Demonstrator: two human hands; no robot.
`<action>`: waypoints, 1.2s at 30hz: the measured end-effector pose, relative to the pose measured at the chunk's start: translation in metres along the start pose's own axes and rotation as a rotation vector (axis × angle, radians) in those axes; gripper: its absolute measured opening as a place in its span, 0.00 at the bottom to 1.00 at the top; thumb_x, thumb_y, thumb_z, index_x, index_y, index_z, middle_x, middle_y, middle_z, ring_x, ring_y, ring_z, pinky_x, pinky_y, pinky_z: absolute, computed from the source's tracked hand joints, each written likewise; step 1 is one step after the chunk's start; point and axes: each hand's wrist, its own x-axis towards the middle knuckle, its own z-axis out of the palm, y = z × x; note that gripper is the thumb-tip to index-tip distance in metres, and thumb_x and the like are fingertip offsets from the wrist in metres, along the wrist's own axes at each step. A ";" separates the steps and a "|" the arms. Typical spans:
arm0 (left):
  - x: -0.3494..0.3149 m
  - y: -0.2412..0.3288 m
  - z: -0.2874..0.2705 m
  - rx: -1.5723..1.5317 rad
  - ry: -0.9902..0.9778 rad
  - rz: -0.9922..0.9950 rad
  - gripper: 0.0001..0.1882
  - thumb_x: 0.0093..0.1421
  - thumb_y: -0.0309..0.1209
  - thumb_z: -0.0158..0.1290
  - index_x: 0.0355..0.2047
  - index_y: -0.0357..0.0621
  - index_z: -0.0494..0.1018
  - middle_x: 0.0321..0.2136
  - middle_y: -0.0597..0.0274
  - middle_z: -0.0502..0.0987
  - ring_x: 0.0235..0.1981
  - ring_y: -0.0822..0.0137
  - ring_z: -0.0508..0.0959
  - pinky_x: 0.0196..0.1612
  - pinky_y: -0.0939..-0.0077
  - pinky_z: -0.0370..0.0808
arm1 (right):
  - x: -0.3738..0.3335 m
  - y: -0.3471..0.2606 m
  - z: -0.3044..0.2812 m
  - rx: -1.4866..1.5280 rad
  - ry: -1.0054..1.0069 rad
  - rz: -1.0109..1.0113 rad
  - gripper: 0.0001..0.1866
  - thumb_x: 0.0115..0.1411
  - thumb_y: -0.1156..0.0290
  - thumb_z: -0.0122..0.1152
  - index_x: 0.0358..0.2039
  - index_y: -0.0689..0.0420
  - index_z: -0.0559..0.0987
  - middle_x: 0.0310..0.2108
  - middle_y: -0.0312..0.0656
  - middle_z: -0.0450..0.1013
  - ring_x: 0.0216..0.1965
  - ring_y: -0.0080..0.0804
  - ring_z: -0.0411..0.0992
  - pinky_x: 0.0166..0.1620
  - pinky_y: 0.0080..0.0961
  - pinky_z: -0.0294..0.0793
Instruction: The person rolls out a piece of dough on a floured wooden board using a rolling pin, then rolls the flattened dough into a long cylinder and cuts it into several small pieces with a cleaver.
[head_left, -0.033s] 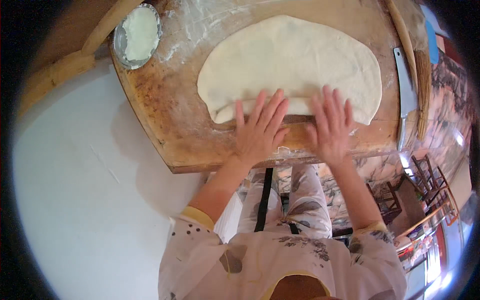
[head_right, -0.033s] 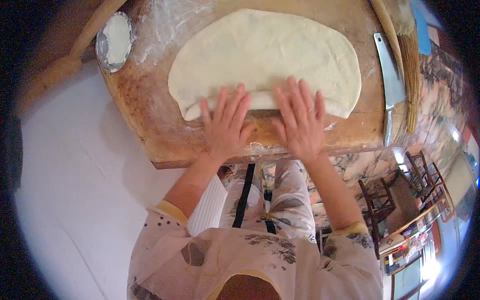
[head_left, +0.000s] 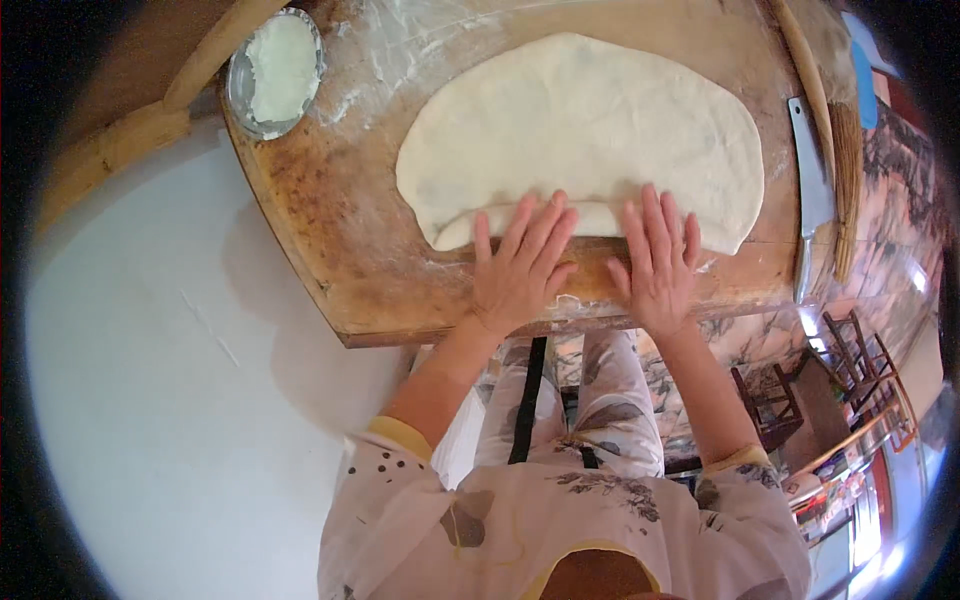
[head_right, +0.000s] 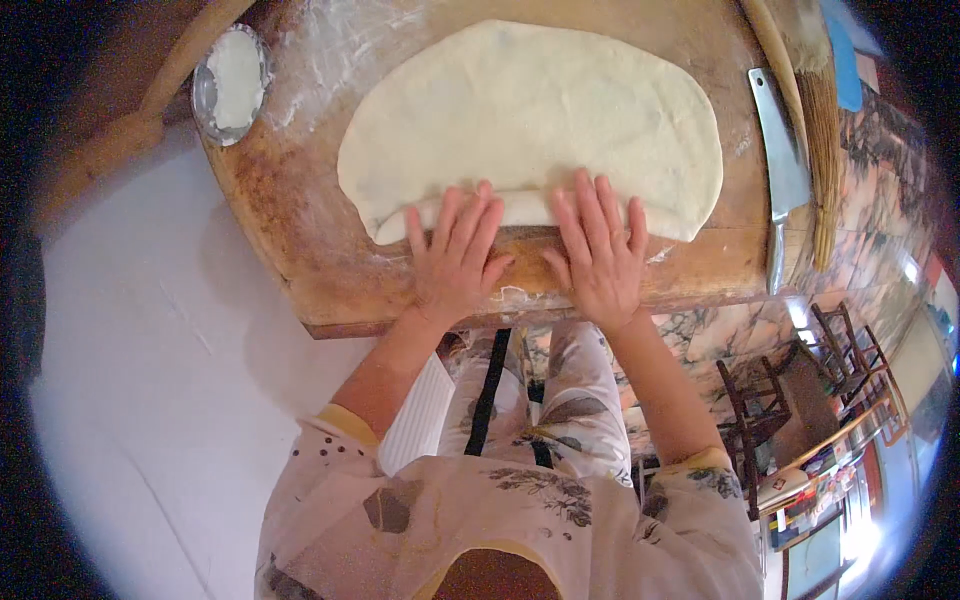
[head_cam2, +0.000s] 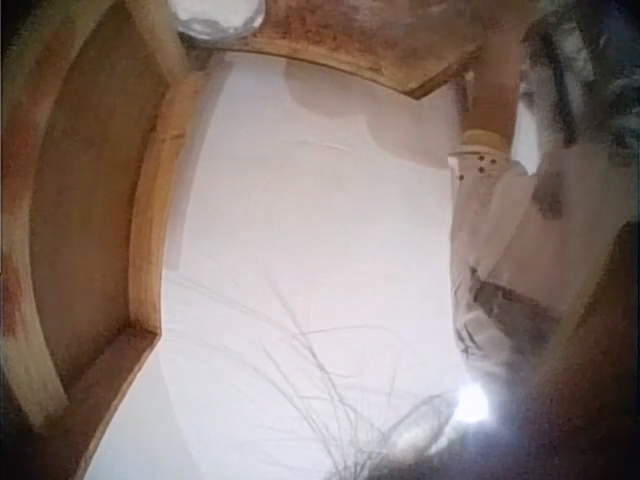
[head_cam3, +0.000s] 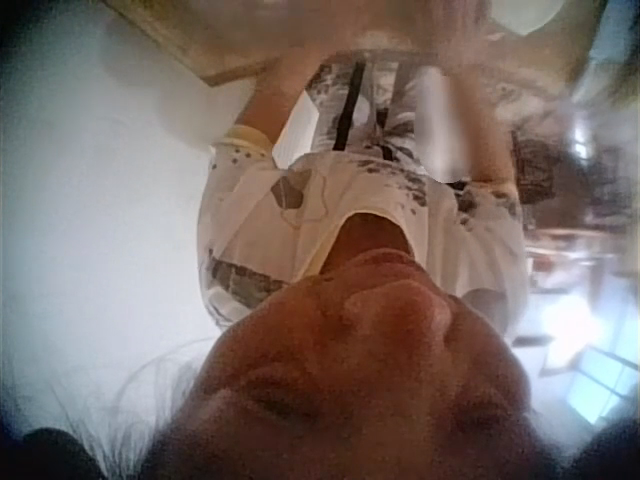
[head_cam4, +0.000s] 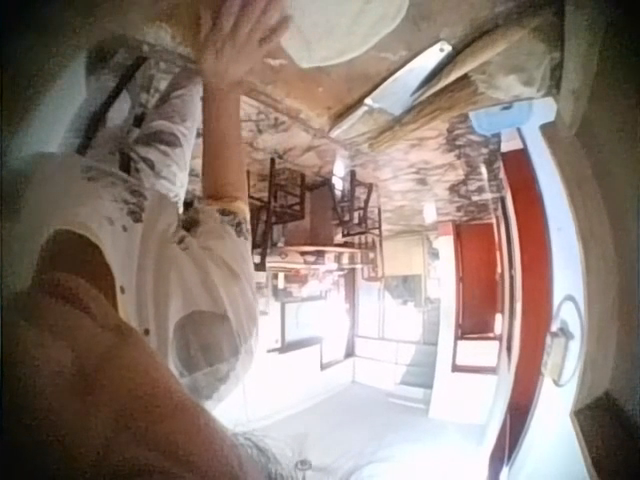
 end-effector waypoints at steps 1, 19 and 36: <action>0.000 0.000 0.005 0.000 0.006 0.000 0.37 0.62 0.51 0.52 0.68 0.50 0.60 0.70 0.61 0.58 0.72 0.53 0.53 0.68 0.33 0.37 | -0.001 -0.001 0.000 0.012 -0.005 0.027 0.34 0.68 0.45 0.42 0.68 0.52 0.64 0.70 0.46 0.57 0.72 0.45 0.52 0.71 0.50 0.41; 0.136 -0.053 -0.017 0.086 0.228 -0.251 0.38 0.62 0.50 0.53 0.68 0.49 0.59 0.72 0.61 0.53 0.73 0.53 0.48 0.68 0.30 0.38 | 0.146 0.042 -0.030 -0.126 0.355 0.108 0.31 0.67 0.51 0.51 0.67 0.51 0.65 0.68 0.44 0.61 0.71 0.41 0.55 0.69 0.51 0.46; 0.184 -0.066 -0.018 -0.017 0.300 -0.179 0.30 0.65 0.47 0.51 0.64 0.49 0.64 0.62 0.63 0.70 0.67 0.57 0.64 0.67 0.41 0.53 | 0.190 0.052 -0.028 -0.149 0.281 -0.061 0.31 0.65 0.51 0.55 0.65 0.50 0.67 0.65 0.42 0.64 0.67 0.40 0.59 0.67 0.51 0.53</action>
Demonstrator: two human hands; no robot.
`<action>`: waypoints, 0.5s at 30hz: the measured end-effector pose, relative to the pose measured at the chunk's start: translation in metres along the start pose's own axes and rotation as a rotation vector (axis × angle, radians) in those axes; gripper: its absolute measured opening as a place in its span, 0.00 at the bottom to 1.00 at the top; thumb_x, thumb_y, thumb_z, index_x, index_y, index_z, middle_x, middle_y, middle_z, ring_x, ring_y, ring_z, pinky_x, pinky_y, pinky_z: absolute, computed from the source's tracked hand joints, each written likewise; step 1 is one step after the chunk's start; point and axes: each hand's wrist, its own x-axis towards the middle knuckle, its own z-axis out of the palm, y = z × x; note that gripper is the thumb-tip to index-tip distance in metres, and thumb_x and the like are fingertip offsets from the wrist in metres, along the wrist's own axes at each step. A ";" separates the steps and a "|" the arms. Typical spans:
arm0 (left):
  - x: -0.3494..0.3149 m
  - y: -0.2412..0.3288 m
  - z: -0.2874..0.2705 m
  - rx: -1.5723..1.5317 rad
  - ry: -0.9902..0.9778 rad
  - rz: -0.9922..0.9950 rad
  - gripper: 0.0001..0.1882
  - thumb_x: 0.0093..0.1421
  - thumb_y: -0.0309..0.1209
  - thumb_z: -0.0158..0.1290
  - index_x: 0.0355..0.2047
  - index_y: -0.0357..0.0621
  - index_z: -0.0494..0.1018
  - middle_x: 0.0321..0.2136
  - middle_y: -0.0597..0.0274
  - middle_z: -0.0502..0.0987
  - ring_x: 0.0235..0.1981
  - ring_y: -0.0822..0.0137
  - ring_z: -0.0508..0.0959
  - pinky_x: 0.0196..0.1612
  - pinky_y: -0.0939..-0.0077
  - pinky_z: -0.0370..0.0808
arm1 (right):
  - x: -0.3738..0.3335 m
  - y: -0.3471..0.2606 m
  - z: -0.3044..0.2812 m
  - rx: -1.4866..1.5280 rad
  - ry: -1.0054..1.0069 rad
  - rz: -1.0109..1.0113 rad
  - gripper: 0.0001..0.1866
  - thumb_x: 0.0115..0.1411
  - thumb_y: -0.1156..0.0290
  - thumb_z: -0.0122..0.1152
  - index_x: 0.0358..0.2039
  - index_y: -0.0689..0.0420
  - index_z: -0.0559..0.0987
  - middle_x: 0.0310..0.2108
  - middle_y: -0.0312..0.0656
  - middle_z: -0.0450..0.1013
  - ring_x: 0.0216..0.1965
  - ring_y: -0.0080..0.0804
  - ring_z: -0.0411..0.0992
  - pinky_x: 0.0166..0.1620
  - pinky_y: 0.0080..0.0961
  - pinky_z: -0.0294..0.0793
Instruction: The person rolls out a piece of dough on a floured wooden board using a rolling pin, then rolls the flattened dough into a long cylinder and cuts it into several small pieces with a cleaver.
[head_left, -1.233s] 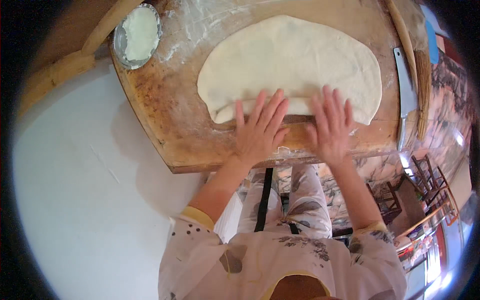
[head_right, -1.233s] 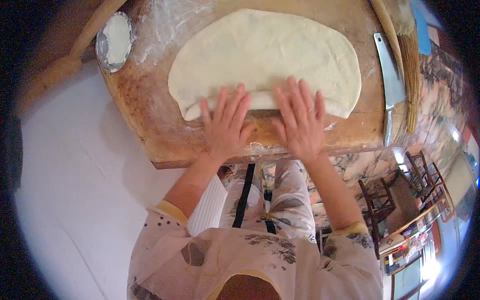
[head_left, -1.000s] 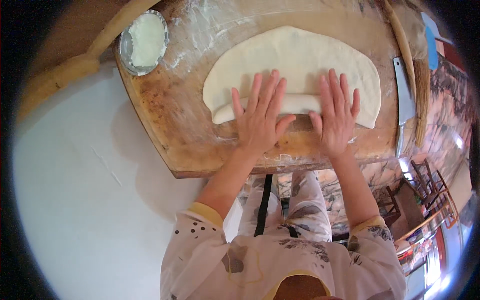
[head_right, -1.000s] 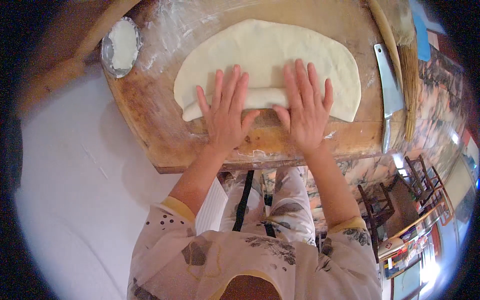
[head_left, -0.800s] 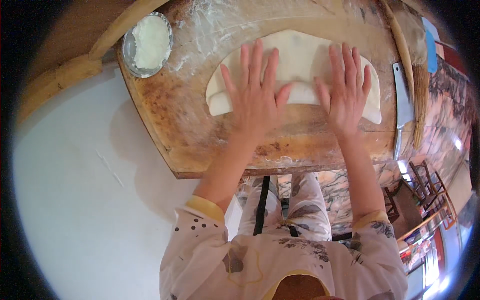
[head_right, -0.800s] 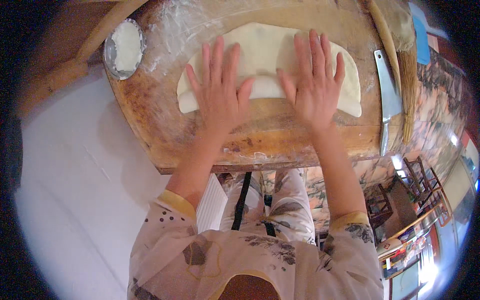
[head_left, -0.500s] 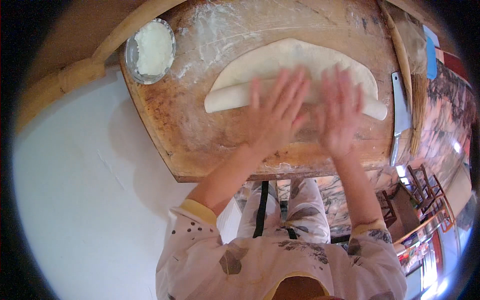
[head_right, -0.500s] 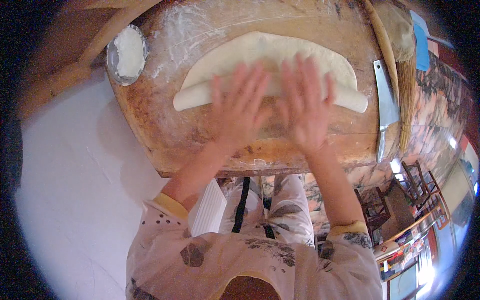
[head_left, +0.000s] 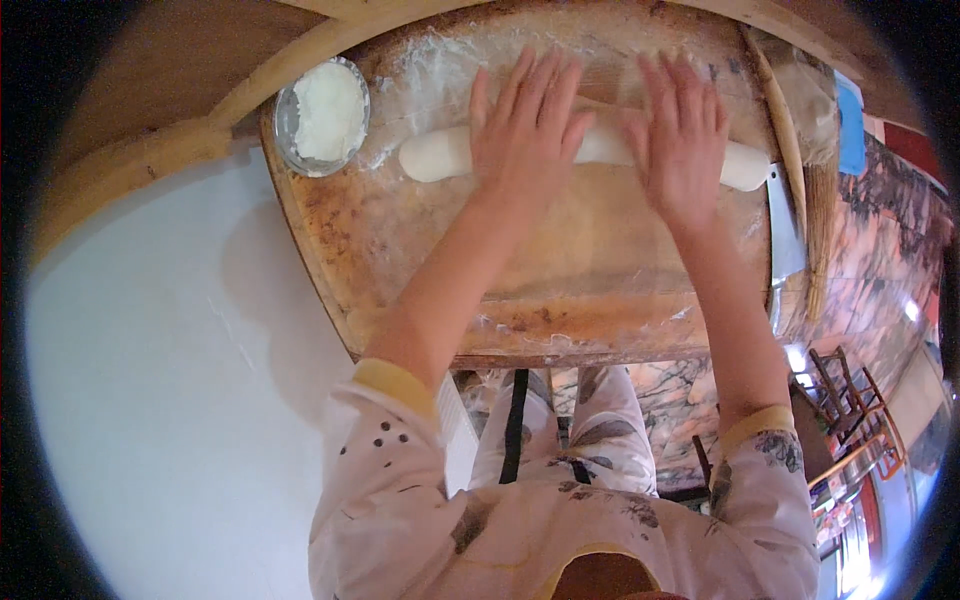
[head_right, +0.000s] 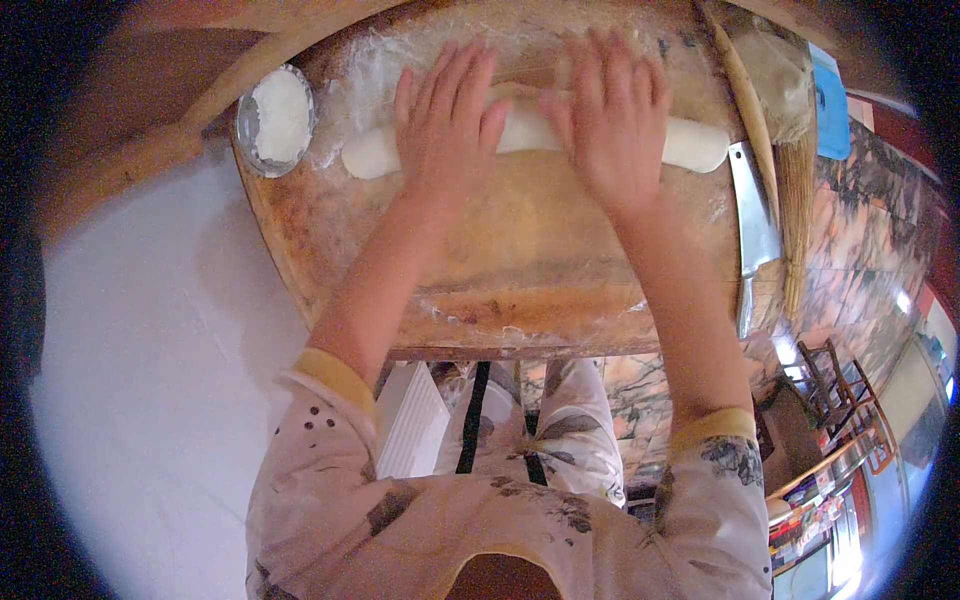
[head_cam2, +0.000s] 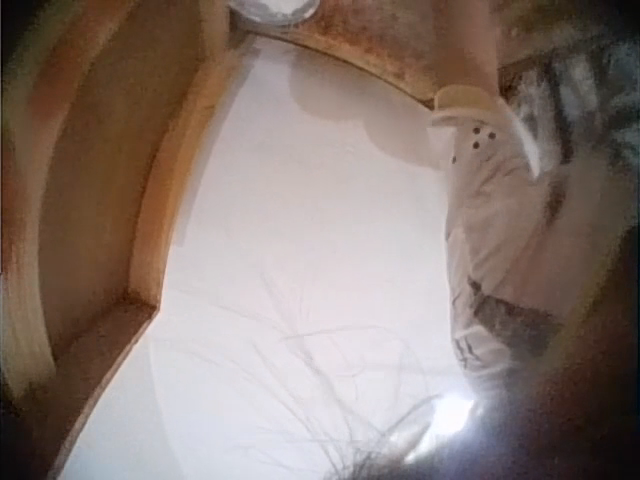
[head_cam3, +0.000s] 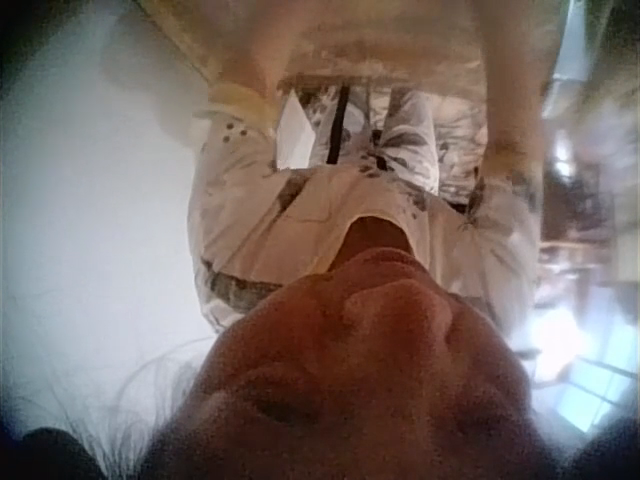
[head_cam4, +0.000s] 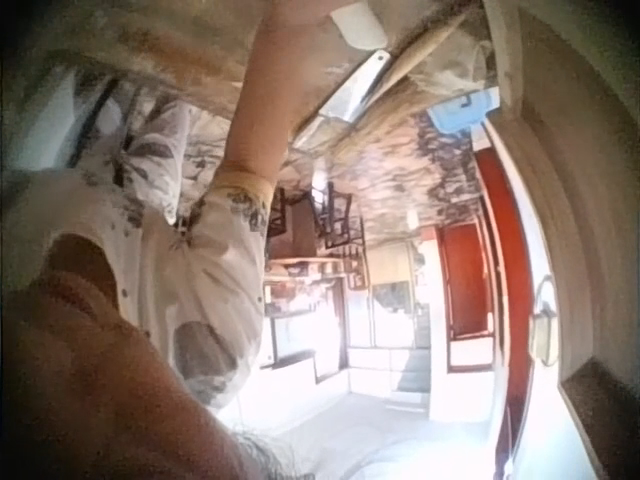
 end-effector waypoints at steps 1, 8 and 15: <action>-0.020 -0.007 -0.003 0.001 -0.009 0.141 0.31 0.64 0.47 0.53 0.64 0.50 0.64 0.63 0.63 0.69 0.66 0.56 0.64 0.67 0.42 0.54 | -0.014 -0.005 -0.007 0.035 -0.039 -0.073 0.33 0.63 0.50 0.56 0.66 0.49 0.66 0.65 0.42 0.63 0.67 0.39 0.60 0.67 0.51 0.53; 0.007 -0.015 -0.017 -0.046 -0.156 0.209 0.33 0.60 0.46 0.56 0.64 0.53 0.63 0.58 0.61 0.71 0.60 0.55 0.69 0.63 0.52 0.63 | 0.010 0.020 0.002 0.072 -0.132 -0.292 0.36 0.62 0.45 0.55 0.66 0.50 0.66 0.57 0.41 0.68 0.58 0.39 0.67 0.60 0.42 0.64; 0.001 -0.044 -0.017 0.049 -0.067 0.305 0.32 0.59 0.47 0.59 0.62 0.57 0.67 0.48 0.58 0.74 0.48 0.55 0.75 0.49 0.59 0.74 | 0.020 0.040 0.000 0.040 -0.044 -0.356 0.32 0.60 0.47 0.58 0.61 0.50 0.70 0.46 0.40 0.71 0.49 0.38 0.70 0.51 0.39 0.70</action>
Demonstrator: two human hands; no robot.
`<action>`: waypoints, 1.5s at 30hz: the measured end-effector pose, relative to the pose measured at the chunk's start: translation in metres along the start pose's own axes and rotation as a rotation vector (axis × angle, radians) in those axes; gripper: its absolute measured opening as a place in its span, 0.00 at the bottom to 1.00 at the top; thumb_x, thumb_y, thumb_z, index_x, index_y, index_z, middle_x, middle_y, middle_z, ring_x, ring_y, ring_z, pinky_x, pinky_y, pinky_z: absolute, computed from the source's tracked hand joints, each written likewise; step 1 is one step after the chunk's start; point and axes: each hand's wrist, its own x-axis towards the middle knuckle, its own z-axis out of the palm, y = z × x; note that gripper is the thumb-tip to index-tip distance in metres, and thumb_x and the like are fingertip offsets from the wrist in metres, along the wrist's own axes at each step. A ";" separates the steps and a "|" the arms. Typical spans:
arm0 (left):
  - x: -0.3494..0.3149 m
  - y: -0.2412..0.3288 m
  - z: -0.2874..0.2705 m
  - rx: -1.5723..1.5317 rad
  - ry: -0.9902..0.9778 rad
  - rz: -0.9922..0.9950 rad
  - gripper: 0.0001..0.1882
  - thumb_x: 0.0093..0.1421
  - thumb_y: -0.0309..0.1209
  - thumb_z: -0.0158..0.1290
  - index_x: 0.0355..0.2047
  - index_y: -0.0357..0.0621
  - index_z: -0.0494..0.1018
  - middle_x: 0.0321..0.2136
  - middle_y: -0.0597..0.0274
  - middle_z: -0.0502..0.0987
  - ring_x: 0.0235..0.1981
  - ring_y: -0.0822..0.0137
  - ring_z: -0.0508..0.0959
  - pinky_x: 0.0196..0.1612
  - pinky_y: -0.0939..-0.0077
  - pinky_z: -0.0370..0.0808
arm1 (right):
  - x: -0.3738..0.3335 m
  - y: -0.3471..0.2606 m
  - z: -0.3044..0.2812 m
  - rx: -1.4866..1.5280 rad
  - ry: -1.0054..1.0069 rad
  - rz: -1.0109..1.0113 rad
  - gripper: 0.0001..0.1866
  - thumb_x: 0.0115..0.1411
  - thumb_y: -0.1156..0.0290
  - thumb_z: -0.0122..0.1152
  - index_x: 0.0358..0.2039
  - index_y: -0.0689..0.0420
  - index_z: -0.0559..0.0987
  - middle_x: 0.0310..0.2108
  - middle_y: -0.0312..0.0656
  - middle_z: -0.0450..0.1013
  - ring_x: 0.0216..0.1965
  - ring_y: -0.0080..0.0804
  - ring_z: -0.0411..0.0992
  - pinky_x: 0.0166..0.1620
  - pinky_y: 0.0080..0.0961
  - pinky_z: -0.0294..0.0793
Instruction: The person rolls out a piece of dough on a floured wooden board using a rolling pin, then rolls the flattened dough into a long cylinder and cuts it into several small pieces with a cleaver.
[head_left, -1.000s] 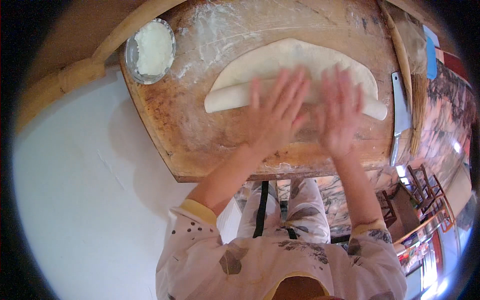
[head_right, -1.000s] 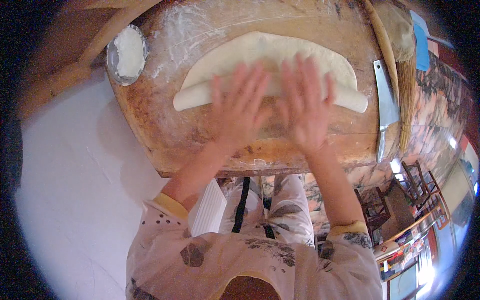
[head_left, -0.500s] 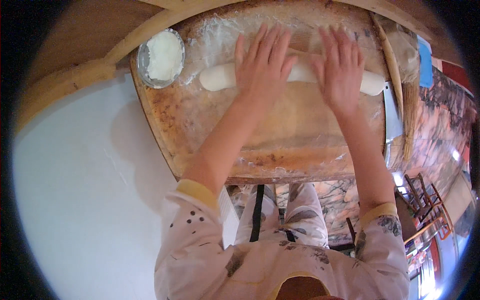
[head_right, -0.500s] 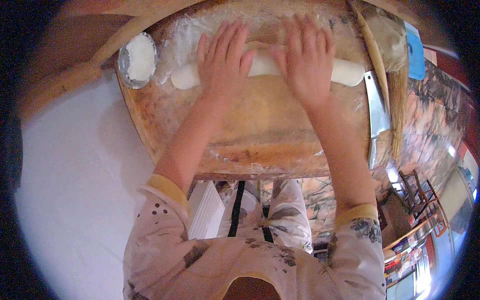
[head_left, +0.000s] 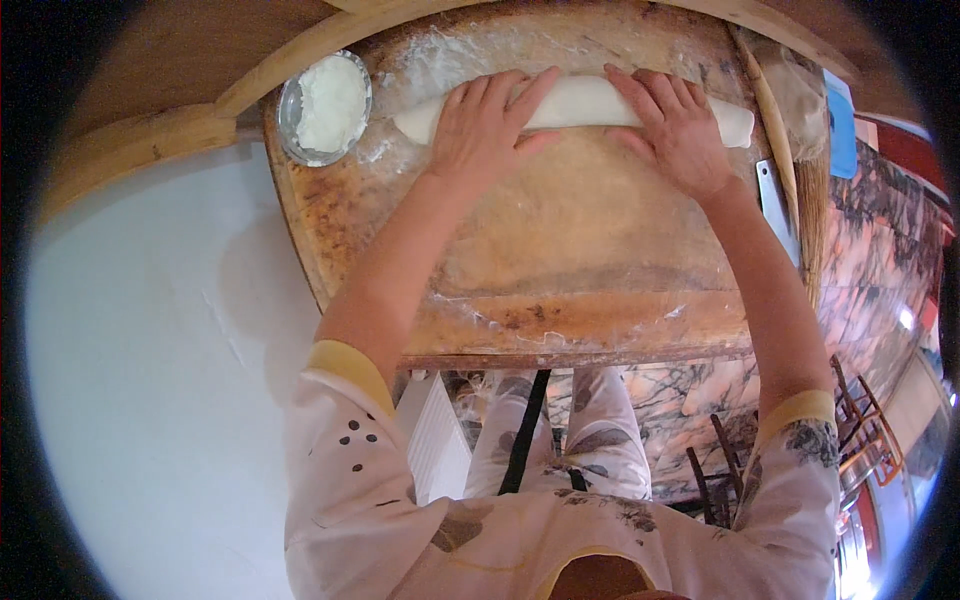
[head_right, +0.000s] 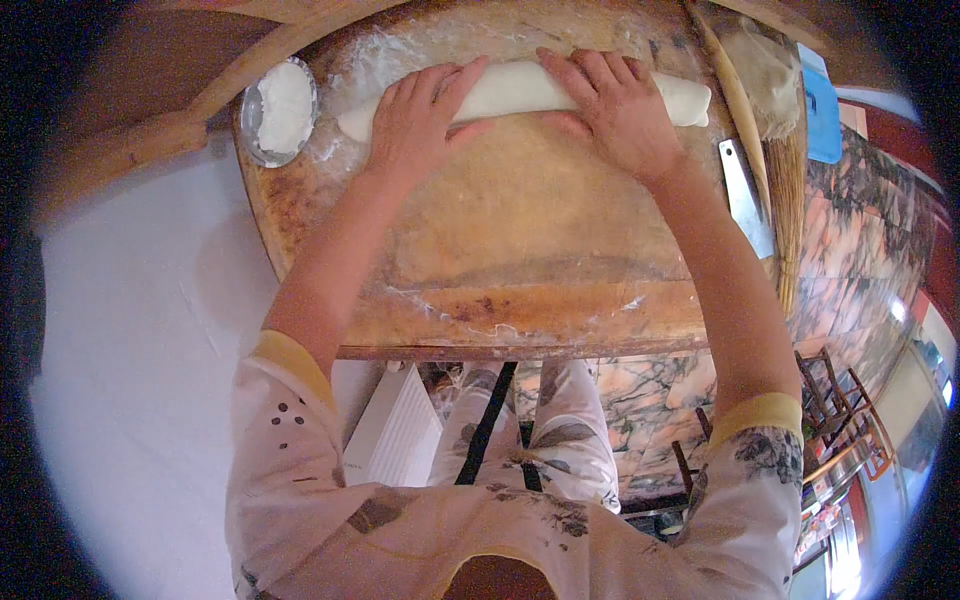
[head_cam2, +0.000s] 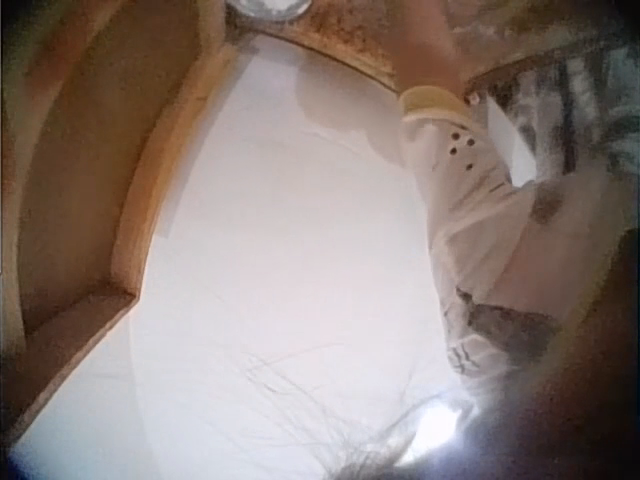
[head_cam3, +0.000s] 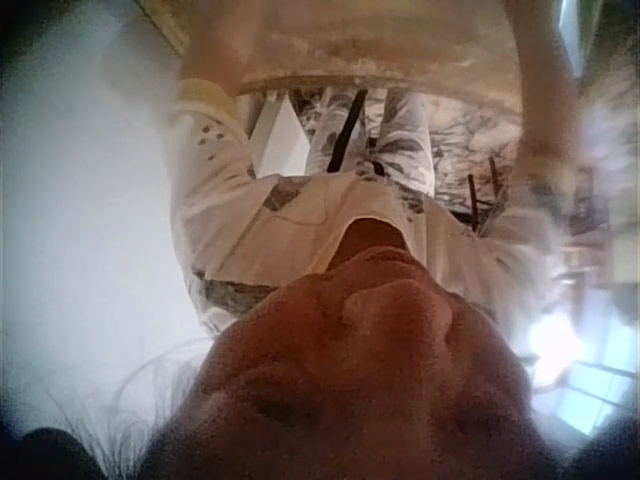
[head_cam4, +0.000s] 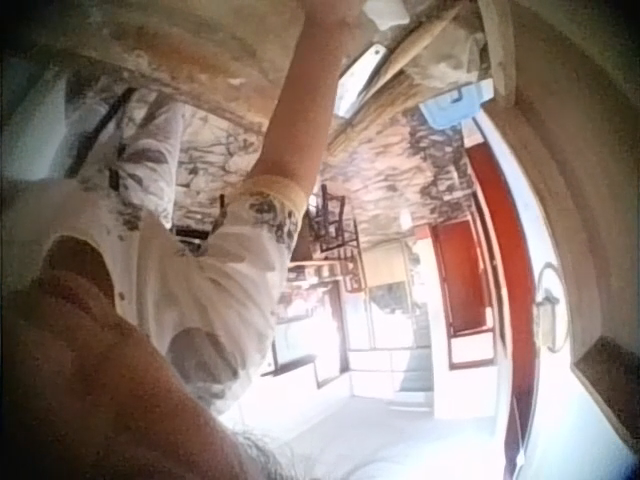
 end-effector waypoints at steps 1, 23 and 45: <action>0.002 0.001 0.001 -0.001 0.005 0.001 0.32 0.59 0.47 0.59 0.62 0.57 0.67 0.48 0.58 0.74 0.48 0.55 0.75 0.49 0.59 0.74 | -0.002 0.001 0.001 0.004 -0.038 -0.031 0.32 0.59 0.48 0.59 0.61 0.50 0.70 0.45 0.39 0.71 0.48 0.38 0.70 0.52 0.38 0.69; -0.122 0.115 -0.033 -0.238 -0.172 -0.142 0.42 0.55 0.48 0.59 0.67 0.47 0.60 0.63 0.55 0.65 0.64 0.55 0.65 0.65 0.46 0.57 | -0.122 -0.107 -0.046 0.255 -0.231 0.091 0.38 0.58 0.60 0.60 0.67 0.56 0.63 0.65 0.47 0.62 0.67 0.44 0.59 0.68 0.46 0.54; -0.017 0.083 0.023 -0.174 0.153 -0.310 0.25 0.68 0.44 0.45 0.62 0.50 0.68 0.56 0.60 0.75 0.63 0.57 0.68 0.68 0.41 0.50 | -0.015 -0.063 0.024 -0.002 -0.024 0.132 0.25 0.64 0.58 0.52 0.59 0.55 0.73 0.63 0.41 0.66 0.67 0.38 0.60 0.68 0.49 0.54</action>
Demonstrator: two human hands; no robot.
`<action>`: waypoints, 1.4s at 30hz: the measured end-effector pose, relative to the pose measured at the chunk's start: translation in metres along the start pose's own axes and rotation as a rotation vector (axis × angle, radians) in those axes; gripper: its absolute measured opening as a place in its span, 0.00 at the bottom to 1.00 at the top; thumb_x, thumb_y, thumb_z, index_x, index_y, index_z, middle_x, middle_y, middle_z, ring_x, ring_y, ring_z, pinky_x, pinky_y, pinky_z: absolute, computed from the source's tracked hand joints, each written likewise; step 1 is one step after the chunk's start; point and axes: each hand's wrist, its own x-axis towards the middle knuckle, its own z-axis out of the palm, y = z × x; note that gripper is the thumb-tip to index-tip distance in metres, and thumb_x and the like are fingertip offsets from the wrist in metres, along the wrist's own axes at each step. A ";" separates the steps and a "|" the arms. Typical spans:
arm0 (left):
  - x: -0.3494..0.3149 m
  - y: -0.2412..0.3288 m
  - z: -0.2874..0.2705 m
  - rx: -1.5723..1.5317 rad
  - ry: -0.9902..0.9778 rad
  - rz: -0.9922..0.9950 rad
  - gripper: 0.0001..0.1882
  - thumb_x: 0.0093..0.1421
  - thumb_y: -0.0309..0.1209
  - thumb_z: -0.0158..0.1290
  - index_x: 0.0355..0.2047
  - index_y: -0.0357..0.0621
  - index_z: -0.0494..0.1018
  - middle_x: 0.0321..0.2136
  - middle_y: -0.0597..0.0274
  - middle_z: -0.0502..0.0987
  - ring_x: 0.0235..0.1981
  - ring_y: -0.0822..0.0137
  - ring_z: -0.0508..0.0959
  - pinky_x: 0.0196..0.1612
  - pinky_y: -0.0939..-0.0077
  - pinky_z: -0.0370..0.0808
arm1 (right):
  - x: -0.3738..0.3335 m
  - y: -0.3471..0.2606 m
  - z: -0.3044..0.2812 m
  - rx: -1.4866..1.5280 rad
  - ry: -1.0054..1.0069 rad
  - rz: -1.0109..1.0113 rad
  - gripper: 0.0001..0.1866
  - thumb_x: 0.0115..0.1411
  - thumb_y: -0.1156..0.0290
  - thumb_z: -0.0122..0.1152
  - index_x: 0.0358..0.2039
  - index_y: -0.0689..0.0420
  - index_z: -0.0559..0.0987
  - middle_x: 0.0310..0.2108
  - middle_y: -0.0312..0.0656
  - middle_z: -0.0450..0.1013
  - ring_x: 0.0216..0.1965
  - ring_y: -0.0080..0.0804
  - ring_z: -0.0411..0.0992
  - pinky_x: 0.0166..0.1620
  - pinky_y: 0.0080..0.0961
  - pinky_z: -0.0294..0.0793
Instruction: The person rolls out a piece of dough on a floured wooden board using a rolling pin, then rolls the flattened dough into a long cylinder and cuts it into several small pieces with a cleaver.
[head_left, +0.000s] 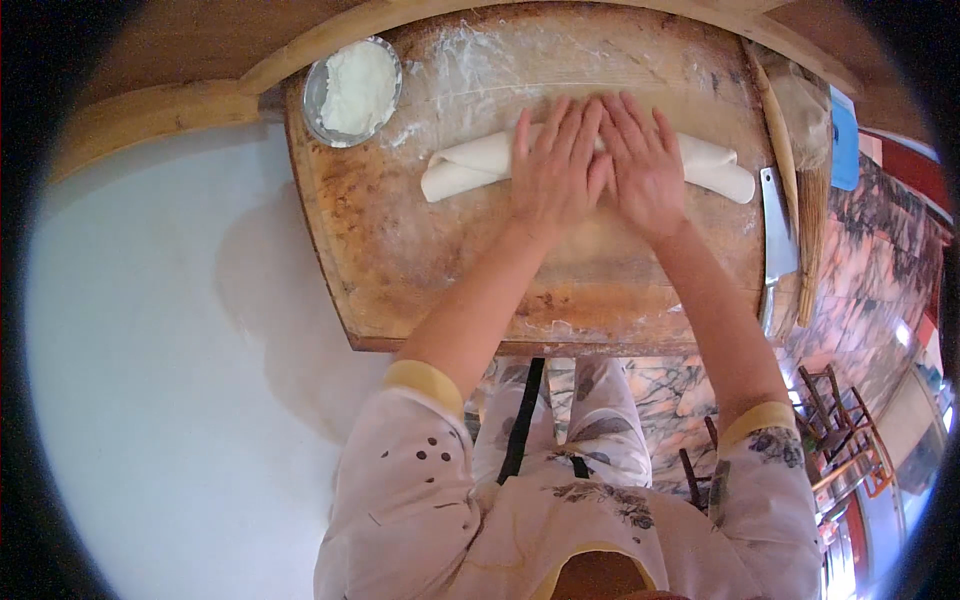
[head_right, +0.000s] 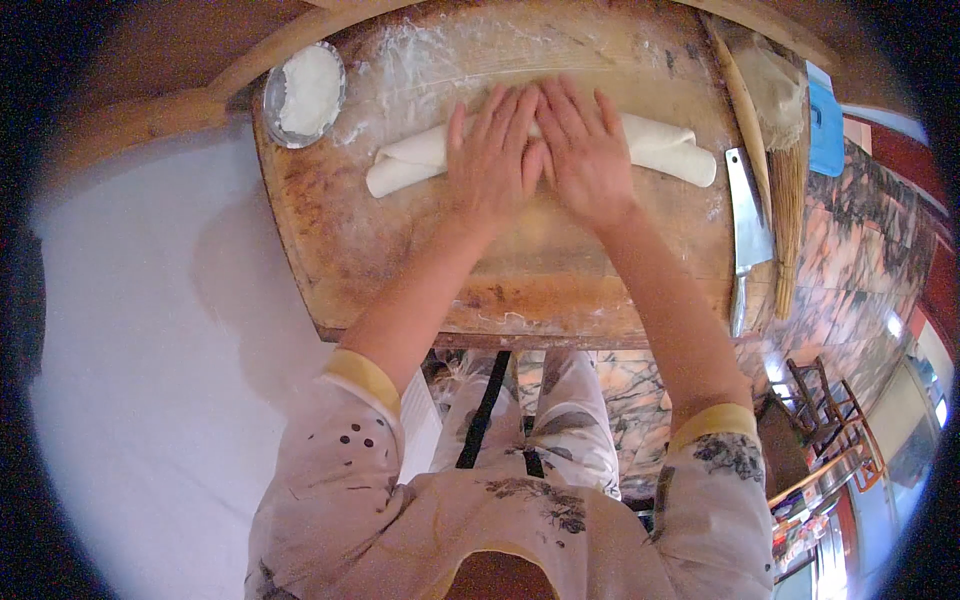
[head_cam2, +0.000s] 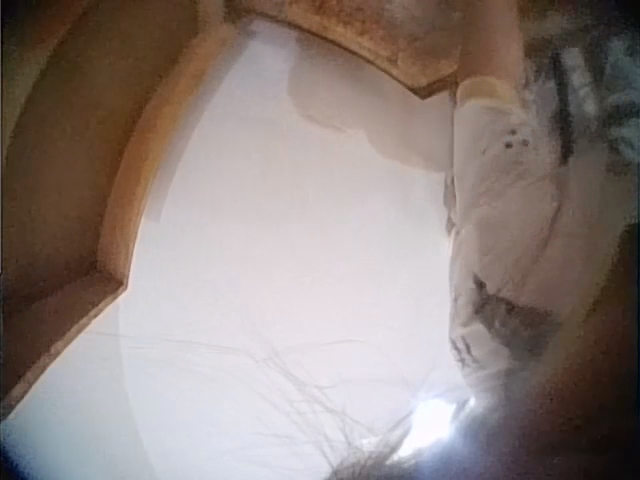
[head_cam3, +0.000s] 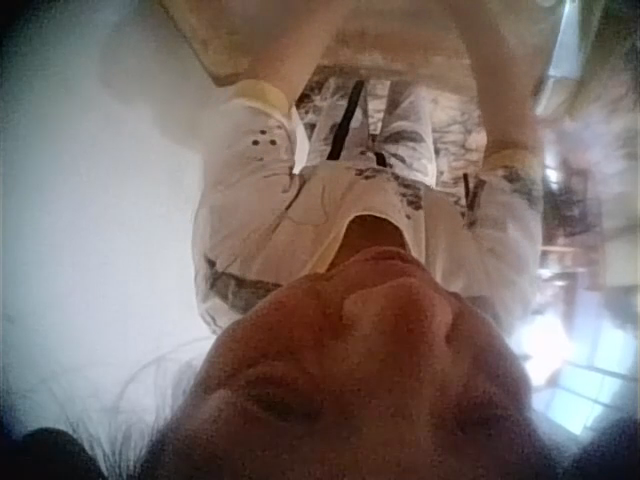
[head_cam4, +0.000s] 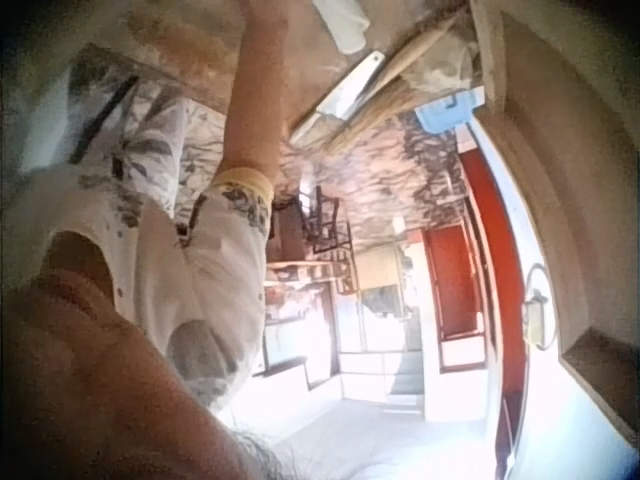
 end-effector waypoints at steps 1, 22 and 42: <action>0.015 -0.007 -0.001 0.004 -0.001 -0.005 0.25 0.68 0.44 0.45 0.62 0.50 0.68 0.56 0.60 0.75 0.63 0.57 0.68 0.68 0.41 0.50 | 0.011 0.004 -0.002 -0.017 -0.017 -0.030 0.24 0.64 0.59 0.52 0.58 0.55 0.74 0.62 0.41 0.67 0.67 0.39 0.61 0.67 0.48 0.56; -0.076 -0.070 -0.069 0.276 -0.432 0.341 0.42 0.50 0.46 0.63 0.65 0.55 0.63 0.49 0.59 0.72 0.50 0.56 0.72 0.51 0.55 0.73 | -0.096 0.025 -0.040 -0.065 -0.293 -0.236 0.40 0.54 0.55 0.62 0.66 0.52 0.64 0.51 0.41 0.69 0.53 0.42 0.68 0.58 0.43 0.66; -0.052 0.005 -0.025 0.097 -0.255 -0.015 0.29 0.67 0.42 0.47 0.65 0.46 0.64 0.67 0.63 0.63 0.71 0.62 0.57 0.70 0.40 0.46 | -0.054 -0.031 -0.026 0.133 -0.128 -0.004 0.30 0.65 0.58 0.52 0.66 0.55 0.67 0.68 0.40 0.62 0.69 0.35 0.58 0.70 0.46 0.50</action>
